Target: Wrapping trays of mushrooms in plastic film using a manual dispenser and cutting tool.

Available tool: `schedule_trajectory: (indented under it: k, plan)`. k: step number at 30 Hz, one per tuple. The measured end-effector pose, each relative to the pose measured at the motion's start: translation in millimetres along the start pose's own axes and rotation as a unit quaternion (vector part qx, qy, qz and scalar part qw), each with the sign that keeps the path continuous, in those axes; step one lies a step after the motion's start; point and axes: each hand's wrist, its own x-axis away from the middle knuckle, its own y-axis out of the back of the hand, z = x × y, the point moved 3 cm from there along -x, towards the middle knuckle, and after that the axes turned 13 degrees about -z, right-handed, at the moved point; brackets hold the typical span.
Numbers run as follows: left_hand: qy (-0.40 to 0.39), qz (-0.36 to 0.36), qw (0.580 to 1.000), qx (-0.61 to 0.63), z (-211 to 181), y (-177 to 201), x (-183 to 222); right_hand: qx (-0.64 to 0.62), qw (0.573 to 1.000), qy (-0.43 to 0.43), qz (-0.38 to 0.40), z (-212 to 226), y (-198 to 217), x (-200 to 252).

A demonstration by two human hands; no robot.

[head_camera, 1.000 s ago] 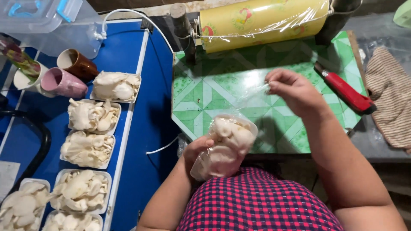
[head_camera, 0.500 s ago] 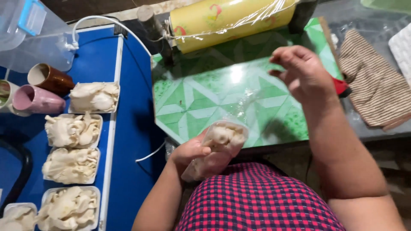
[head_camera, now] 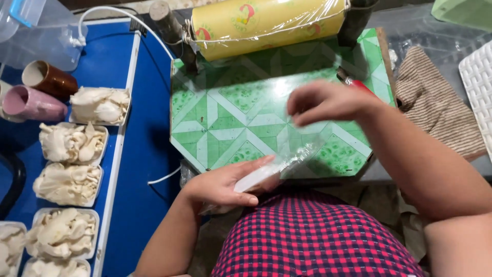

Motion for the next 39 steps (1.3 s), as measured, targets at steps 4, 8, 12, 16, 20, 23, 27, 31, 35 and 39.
schedule_trajectory:
  k: [4,8,12,16,20,23,27,31,35,39]
  plan:
    - [0.073,0.052,0.994,0.07,19.2,-5.3,6.4,-0.046,0.989,0.098,-0.096,18.7,45.2,21.6]
    - [0.057,0.043,0.989,0.133,31.6,-12.6,4.7,-0.057,0.988,0.087,-0.118,14.8,50.2,27.2]
    - [0.025,0.0,0.979,0.204,36.8,-13.2,1.2,0.009,0.984,0.146,-0.097,3.5,32.8,26.3]
    - [0.023,-0.051,0.99,0.128,37.3,-13.5,3.0,0.084,0.98,0.119,-0.137,4.3,10.1,30.9]
    - [0.018,-0.051,0.994,0.091,24.4,-12.3,0.2,0.074,0.978,0.131,-0.145,-9.7,6.5,9.5]
    - [0.003,-0.028,0.988,0.152,28.3,-16.9,2.7,0.022,0.971,0.155,-0.181,-17.3,5.3,-8.3]
    - [0.014,-0.005,0.983,0.184,45.0,-23.6,9.1,-0.171,0.981,0.034,-0.084,-32.3,-13.6,-18.6]
    - [0.018,-0.004,0.97,0.242,59.4,-25.4,12.8,-0.225,0.974,-0.008,0.003,-33.8,-39.2,-17.5]
    - [-0.016,-0.017,0.896,0.443,-2.4,-29.4,-5.6,-0.255,0.936,0.154,-0.189,-14.8,3.7,-30.0]
    - [0.037,-0.006,0.755,0.655,11.3,-35.2,-6.3,-0.234,0.931,0.158,-0.233,13.1,30.6,-15.1]
